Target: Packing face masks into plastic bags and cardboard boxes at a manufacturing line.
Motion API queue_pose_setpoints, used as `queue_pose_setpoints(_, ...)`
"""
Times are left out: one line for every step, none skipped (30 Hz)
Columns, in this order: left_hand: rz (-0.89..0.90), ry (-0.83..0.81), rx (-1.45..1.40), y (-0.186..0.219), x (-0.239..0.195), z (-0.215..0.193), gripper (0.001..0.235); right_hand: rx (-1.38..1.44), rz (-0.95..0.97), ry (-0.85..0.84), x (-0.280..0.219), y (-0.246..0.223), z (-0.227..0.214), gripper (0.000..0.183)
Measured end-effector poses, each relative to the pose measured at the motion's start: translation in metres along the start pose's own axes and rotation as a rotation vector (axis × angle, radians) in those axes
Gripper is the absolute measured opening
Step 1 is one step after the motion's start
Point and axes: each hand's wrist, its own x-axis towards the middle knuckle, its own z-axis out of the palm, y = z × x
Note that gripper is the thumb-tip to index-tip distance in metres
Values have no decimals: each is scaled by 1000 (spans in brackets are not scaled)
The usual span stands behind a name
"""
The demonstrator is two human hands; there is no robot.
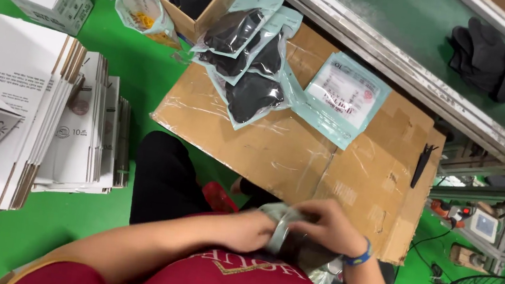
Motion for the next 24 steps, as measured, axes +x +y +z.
queue_pose_setpoints(-98, 147, 261, 17, -12, -7, 27, -19, 94, 100, -7, 13, 2, 32)
queue_pose_setpoints(-103, 131, 252, 33, -15, -25, 27, -6, 107, 101, -4, 15, -1, 32)
queue_pose_setpoints(73, 459, 278, 50, -18, -39, 31, 65, 126, 195, -6, 18, -2, 26)
queue_pose_setpoints(255, 784, 300, 66, -21, -53, 38, 133, 146, 290, -8, 21, -2, 20)
queue_pose_setpoints(256, 779, 296, 69, -18, -55, 38, 135, 152, 293, -6, 17, -2, 20)
queue_pose_setpoints(257, 773, 285, 72, -17, -58, 43, 202, 124, 344, -4, 11, -1, 19)
queue_pose_setpoints(259, 773, 280, 76, -15, -63, 49, 267, 89, 394, 2, 3, -2, 18)
queue_pose_setpoints(261, 773, 282, 78, -15, -66, 49, 266, 86, 395, 5, -1, -1, 18)
queue_pose_setpoints(220, 729, 259, 80, -15, -67, 45, 221, -8, 433, 6, -5, 2, 15)
queue_pose_setpoints(179, 685, 236, 81, -15, -68, 40, 176, -102, 469, 8, -8, 5, 13)
queue_pose_setpoints(178, 687, 233, 77, -14, -66, 40, 175, -100, 466, 8, -14, 6, 13)
queue_pose_setpoints(158, 654, 269, 73, -14, -65, 30, 55, -123, 499, 8, -20, 7, 10)
queue_pose_setpoints(138, 622, 306, 69, -13, -64, 20, -65, -147, 532, 9, -25, 7, 7)
queue_pose_setpoints(138, 625, 304, 72, -16, -67, 20, -67, -148, 529, 7, -28, 8, 7)
queue_pose_setpoints(170, 625, 329, 75, -18, -69, 14, -67, -122, 539, 5, -30, 9, 6)
queue_pose_setpoints(202, 625, 353, 79, -20, -72, 8, -68, -95, 548, 3, -32, 9, 4)
queue_pose_setpoints(202, 628, 355, 77, -23, -77, 8, -69, -98, 547, -1, -30, 7, 4)
queue_pose_setpoints(230, 607, 338, 76, -24, -82, 8, 16, -100, 550, -5, -28, 3, 3)
queue_pose_setpoints(259, 581, 322, 75, -26, -87, 9, 102, -99, 556, -10, -25, 0, 5)
queue_pose_setpoints(261, 580, 324, 77, -27, -91, 9, 102, -100, 558, -11, -28, -2, 5)
queue_pose_setpoints(291, 572, 336, 79, -29, -94, 10, 160, -143, 561, -13, -31, -4, 7)
queue_pose_setpoints(321, 565, 348, 81, -31, -98, 12, 219, -187, 563, -14, -35, -5, 8)
queue_pose_setpoints(320, 568, 348, 80, -34, -100, 12, 218, -188, 560, -13, -28, -3, 8)
queue_pose_setpoints(306, 534, 319, 79, -39, -102, 15, 294, -173, 619, -13, -22, 0, 6)
